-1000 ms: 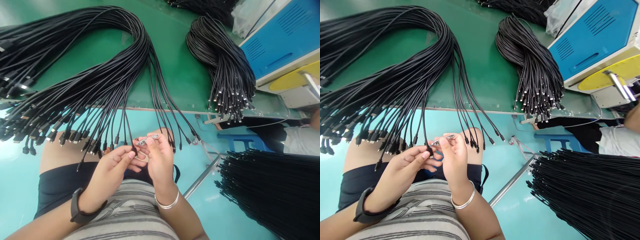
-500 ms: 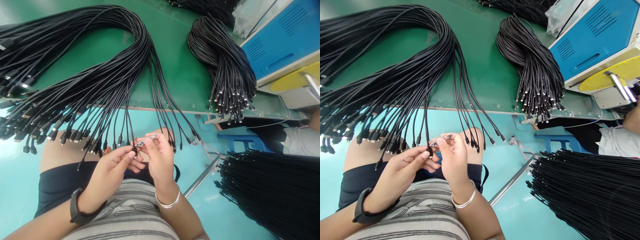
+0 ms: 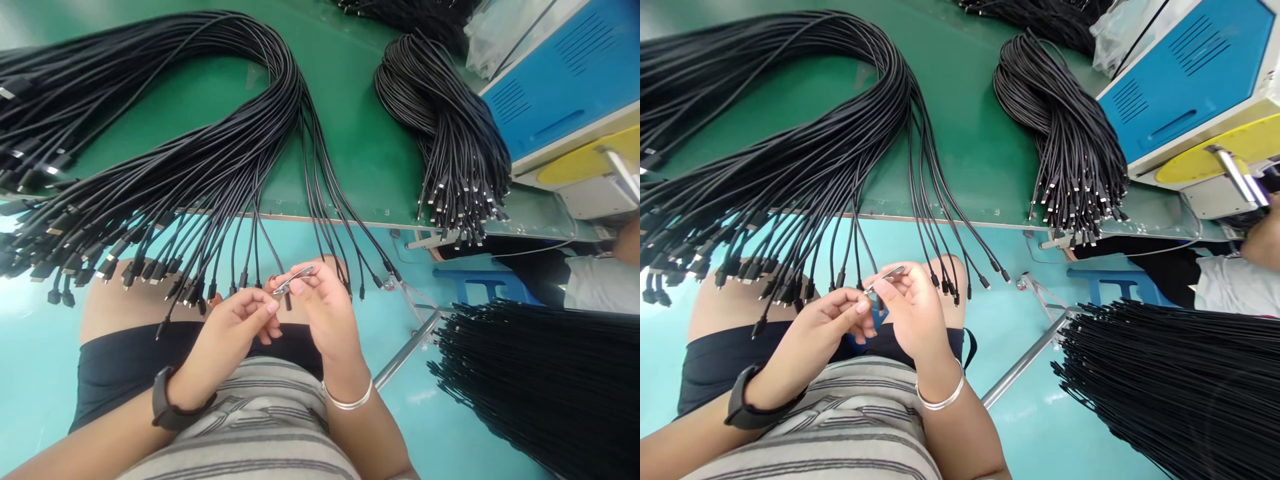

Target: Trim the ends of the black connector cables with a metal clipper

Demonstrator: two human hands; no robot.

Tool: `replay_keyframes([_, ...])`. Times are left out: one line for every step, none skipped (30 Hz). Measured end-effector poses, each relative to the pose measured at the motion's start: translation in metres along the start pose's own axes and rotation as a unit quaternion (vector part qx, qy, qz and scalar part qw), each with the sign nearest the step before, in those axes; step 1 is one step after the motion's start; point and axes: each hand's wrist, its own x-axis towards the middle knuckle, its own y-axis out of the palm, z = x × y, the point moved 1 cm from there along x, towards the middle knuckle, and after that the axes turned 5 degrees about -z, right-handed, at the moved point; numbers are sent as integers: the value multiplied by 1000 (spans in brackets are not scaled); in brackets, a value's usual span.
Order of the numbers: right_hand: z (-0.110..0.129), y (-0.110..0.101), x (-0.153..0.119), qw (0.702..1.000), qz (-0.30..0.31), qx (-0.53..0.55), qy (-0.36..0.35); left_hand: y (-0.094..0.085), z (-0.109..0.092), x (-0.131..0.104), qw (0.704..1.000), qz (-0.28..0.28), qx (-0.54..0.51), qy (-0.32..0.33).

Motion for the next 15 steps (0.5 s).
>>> replay_keyframes([2, -4, 1, 999, -19, -29, -13, 0, 6, 2, 1000, -13, -8, -14])
replay_keyframes([4, -8, 2, 997, -38, -61, -26, -1, 12, 5, 999, -27, -23, -35])
replay_keyframes([6, -12, 2, 993, -56, -97, -42, 0, 18, 7, 996, -43, -45, -60])
replay_keyframes([7, -16, 3, 986, -72, -138, -59, 0, 22, 9, 992, -59, -71, -80])
replay_keyframes([8, -20, 4, 977, -87, -179, -76, 1, 26, 11, 988, -79, -97, -93])
replay_keyframes([8, -23, 5, 967, -99, -216, -90, 1, 28, 14, 983, -99, -120, -97])
replay_keyframes([8, -25, 6, 959, -107, -244, -101, 1, 29, 17, 979, -120, -137, -93])
replay_keyframes([8, -27, 6, 953, -110, -261, -108, 1, 29, 20, 975, -139, -146, -87])
replay_keyframes([7, -27, 6, 951, -110, -267, -109, 1, 30, 22, 973, -158, -150, -82])
replay_keyframes([7, -28, 6, 953, -109, -263, -107, 0, 31, 25, 970, -173, -150, -77])
replay_keyframes([7, -27, 6, 956, -107, -254, -103, -1, 33, 28, 969, -185, -149, -72])
replay_keyframes([7, -27, 6, 958, -103, -247, -98, -3, 35, 29, 968, -194, -148, -66])
replay_keyframes([7, -27, 6, 960, -101, -243, -95, -4, 37, 30, 967, -200, -148, -59])
replay_keyframes([7, -27, 6, 960, -101, -243, -94, -5, 38, 30, 967, -202, -147, -49])
replay_keyframes([6, -27, 6, 960, -102, -245, -94, -6, 39, 29, 968, -203, -145, -40])
